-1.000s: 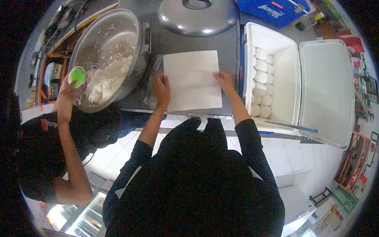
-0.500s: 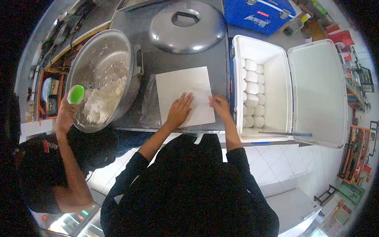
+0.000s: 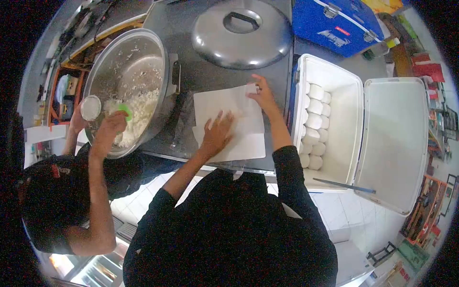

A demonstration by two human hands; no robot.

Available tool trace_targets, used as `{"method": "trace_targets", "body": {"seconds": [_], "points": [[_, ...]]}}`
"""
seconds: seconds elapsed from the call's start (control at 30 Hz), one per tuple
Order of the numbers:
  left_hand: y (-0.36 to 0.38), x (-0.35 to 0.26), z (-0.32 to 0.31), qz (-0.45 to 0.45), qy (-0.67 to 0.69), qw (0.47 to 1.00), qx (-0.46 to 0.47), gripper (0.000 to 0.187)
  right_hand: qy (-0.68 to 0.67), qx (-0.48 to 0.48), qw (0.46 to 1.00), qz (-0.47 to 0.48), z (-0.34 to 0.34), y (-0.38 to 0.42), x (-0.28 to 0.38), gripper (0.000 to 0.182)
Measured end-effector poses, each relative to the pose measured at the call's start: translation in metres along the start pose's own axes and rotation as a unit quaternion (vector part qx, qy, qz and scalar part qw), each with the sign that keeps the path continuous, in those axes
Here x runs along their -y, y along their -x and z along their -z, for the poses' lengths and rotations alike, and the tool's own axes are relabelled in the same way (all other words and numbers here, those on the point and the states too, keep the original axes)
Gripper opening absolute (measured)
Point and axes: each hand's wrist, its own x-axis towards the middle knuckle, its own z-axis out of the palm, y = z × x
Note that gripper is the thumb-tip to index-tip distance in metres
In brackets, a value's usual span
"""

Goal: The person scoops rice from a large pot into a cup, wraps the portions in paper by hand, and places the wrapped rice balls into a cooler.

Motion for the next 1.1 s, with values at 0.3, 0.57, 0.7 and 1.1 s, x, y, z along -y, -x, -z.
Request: {"method": "trace_targets", "body": {"seconds": [0.3, 0.57, 0.7, 1.1], "points": [[-0.109, 0.073, 0.032, -0.086, 0.121, 0.982, 0.118, 0.033, 0.388, -0.145, 0.872, 0.262, -0.024, 0.095, 0.045, 0.028], [-0.062, 0.053, 0.042, -0.179, 0.044, 0.980, 0.081, 0.020, 0.566, -0.014, 0.756, 0.329, -0.065, 0.146, 0.017, 0.037], [-0.048, 0.041, 0.039, -0.162, -0.036, 0.982, 0.094, 0.021, 0.667, -0.058, 0.640, 0.377, -0.045, 0.109, 0.058, 0.038], [-0.048, 0.047, 0.046, -0.127, -0.037, 0.991, 0.021, 0.028, 0.664, 0.182, 0.614, 0.387, 0.008, 0.080, 0.040, 0.029]]}}
